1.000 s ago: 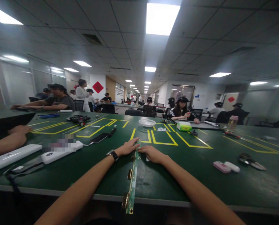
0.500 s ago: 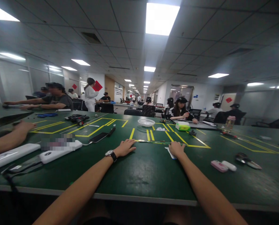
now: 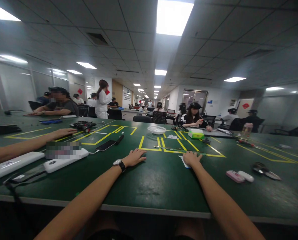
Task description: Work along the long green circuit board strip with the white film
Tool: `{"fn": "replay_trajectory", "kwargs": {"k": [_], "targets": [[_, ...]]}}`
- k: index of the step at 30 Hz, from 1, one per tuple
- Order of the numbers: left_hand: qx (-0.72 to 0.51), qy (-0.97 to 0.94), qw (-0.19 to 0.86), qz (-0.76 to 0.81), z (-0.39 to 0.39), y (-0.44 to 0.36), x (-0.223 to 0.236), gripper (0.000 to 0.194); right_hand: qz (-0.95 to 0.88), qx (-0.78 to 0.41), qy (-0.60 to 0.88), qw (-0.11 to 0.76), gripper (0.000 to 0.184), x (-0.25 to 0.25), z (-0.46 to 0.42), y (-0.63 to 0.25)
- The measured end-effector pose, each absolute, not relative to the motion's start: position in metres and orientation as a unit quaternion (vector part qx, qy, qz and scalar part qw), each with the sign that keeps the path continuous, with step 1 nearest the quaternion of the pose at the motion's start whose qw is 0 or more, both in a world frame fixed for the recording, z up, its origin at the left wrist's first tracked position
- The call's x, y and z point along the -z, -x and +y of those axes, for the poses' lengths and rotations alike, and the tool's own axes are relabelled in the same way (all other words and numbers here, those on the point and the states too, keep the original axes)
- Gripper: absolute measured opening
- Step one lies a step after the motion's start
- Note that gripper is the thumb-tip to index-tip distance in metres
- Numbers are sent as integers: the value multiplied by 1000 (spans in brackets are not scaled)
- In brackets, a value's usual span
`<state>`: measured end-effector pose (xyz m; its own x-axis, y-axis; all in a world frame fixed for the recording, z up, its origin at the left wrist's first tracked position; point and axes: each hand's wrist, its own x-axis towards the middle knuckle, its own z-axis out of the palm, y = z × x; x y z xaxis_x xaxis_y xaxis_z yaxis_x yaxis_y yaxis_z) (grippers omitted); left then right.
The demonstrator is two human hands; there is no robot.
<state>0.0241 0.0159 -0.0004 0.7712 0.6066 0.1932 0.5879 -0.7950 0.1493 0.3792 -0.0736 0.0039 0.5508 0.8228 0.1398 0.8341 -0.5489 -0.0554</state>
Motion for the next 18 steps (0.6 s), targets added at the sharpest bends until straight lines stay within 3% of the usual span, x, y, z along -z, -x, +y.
{"fn": "replay_trajectory", "kwargs": {"k": [10, 18], "targets": [[-120, -938, 32, 325, 10, -22, -6, 46, -528, 60, 844, 67, 47, -13, -79, -382], [-201, -926, -9, 319, 5, -27, -18, 39, -765, 55, 637, 81, 35, -27, -73, -318]]}}
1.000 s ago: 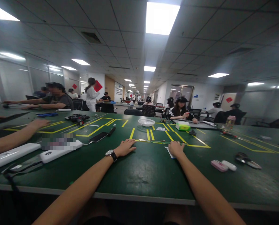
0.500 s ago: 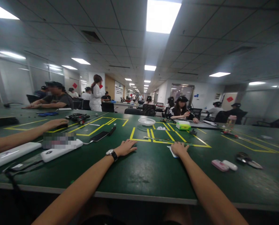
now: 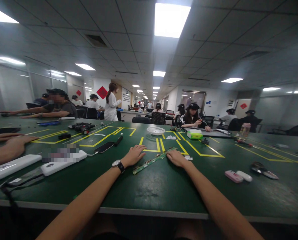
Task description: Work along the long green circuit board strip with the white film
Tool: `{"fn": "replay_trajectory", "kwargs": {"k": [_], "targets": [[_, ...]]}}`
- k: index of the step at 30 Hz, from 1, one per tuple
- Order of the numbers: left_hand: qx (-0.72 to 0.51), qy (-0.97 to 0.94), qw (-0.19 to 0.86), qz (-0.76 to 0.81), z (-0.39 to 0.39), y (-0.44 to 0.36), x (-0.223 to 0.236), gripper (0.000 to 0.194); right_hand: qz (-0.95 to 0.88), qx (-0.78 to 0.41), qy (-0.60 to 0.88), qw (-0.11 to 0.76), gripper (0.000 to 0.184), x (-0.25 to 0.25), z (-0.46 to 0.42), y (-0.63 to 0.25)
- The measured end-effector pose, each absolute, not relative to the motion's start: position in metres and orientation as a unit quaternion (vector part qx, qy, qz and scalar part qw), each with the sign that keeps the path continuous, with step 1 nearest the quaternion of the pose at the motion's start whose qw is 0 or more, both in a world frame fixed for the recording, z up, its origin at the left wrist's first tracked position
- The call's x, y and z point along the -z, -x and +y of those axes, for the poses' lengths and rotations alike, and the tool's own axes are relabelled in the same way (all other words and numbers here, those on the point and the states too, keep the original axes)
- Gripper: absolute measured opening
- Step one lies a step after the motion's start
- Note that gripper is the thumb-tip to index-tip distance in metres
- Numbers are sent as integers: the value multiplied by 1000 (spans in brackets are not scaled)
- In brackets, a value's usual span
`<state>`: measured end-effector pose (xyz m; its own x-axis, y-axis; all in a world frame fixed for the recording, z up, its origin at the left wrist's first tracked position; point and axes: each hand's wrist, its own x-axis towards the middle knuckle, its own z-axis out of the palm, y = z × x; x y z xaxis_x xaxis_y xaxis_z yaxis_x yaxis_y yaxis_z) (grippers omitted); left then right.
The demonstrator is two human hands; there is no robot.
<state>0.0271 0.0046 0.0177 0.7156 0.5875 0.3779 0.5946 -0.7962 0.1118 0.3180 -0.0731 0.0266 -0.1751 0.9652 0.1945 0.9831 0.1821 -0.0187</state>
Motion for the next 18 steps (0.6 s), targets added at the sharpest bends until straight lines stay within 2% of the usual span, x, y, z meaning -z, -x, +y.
{"fn": "replay_trajectory", "kwargs": {"k": [3, 6, 10, 12, 16, 18], "targets": [[197, 938, 0, -283, 1, -29, -18, 41, -849, 53, 510, 125, 26, -23, -74, -277], [171, 955, -34, -241, -4, -31, -15, 50, -900, 56, 403, 158, 26, -20, -82, -245], [114, 967, -75, -213, -11, -34, -13, 58, -924, 59, 341, 161, 26, -23, -87, -236], [102, 968, -78, -217, -11, -34, -12, 58, -906, 71, 384, 160, 26, -27, -85, -249], [97, 963, -66, -242, -8, -32, -10, 57, -721, 102, 671, 138, 25, -34, -81, -297], [96, 960, -61, -255, -6, -32, -9, 60, -632, 109, 758, 116, 28, -36, -84, -321]]}}
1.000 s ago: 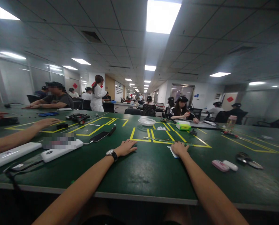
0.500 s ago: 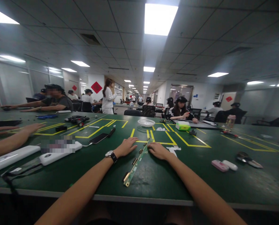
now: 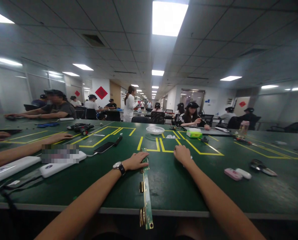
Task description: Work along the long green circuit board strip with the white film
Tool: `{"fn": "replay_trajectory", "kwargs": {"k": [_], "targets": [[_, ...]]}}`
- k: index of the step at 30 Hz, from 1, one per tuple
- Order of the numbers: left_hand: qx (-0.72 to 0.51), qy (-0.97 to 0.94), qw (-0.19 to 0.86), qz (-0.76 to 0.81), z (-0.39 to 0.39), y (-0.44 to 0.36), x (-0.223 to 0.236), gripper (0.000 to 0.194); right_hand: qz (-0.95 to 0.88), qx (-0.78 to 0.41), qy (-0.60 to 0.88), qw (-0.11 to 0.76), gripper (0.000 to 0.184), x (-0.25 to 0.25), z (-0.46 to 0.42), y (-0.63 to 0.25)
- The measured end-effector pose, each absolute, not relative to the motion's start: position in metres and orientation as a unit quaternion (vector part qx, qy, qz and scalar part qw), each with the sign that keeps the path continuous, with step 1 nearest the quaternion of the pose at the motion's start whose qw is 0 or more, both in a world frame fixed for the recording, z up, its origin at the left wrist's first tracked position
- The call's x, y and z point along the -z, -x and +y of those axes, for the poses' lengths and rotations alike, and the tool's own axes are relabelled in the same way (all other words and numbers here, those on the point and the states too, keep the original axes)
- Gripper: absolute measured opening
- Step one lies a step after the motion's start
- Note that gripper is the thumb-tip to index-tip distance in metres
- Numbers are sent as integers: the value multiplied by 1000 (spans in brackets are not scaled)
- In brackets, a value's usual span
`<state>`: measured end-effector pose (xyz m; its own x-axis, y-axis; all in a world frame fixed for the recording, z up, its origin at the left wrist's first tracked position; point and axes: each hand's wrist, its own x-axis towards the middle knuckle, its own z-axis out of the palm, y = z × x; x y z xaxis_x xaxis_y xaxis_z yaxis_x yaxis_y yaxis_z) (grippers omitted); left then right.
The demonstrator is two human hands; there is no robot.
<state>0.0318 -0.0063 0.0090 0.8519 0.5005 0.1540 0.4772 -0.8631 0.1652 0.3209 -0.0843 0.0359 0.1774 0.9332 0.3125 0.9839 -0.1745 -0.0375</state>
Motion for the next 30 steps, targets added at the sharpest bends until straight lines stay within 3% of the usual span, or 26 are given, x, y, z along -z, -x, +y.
{"fn": "replay_trajectory", "kwargs": {"k": [5, 8, 17, 30], "targets": [[-84, -954, 65, 280, -5, -32, -9, 64, -612, 105, 778, 97, 33, -35, -96, -346], [-83, -953, 66, 284, -6, -32, -10, 62, -628, 90, 768, 89, 27, -32, -94, -334], [-62, -959, 73, 267, -1, -29, -5, 71, -871, 17, 457, 179, 27, -22, -89, -263], [-48, -958, 72, 274, -2, -30, -8, 74, -899, 9, 400, 179, 33, -24, -96, -254]]}}
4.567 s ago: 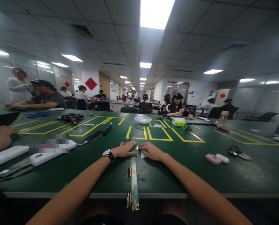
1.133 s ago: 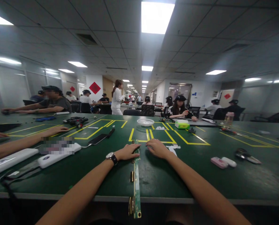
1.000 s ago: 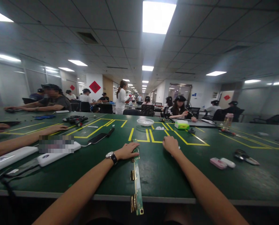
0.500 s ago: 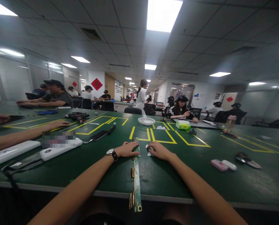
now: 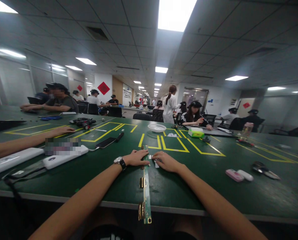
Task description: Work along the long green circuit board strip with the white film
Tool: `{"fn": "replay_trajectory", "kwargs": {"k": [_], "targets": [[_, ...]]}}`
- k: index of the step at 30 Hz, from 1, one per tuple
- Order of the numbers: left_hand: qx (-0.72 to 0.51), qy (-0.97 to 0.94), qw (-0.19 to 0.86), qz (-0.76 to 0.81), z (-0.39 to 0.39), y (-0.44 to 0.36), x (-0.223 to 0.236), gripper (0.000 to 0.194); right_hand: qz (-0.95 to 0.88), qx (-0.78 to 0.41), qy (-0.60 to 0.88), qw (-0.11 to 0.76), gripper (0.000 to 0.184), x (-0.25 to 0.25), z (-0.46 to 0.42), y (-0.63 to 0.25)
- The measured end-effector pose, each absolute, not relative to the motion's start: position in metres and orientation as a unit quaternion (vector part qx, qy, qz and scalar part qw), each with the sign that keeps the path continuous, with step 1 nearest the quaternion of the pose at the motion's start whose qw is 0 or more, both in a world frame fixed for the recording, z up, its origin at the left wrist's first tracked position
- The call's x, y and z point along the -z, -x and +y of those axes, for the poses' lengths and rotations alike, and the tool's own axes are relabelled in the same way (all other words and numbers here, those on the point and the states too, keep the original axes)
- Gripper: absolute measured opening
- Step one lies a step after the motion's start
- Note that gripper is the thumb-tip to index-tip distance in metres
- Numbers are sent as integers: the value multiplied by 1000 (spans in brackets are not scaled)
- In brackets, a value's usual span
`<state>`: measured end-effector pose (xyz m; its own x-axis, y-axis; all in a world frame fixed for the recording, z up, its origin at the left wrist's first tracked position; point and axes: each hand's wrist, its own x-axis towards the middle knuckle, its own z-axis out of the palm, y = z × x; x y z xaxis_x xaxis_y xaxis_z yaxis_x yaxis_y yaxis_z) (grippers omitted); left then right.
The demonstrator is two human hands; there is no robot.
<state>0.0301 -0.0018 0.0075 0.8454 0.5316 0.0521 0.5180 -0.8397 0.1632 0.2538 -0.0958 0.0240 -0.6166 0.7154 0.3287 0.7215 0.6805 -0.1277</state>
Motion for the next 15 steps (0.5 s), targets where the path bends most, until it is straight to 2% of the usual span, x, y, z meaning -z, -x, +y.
{"fn": "replay_trajectory", "kwargs": {"k": [15], "targets": [[-39, -955, 81, 281, -7, -29, -12, 75, -896, -6, 402, 188, 32, -21, -93, -256]]}}
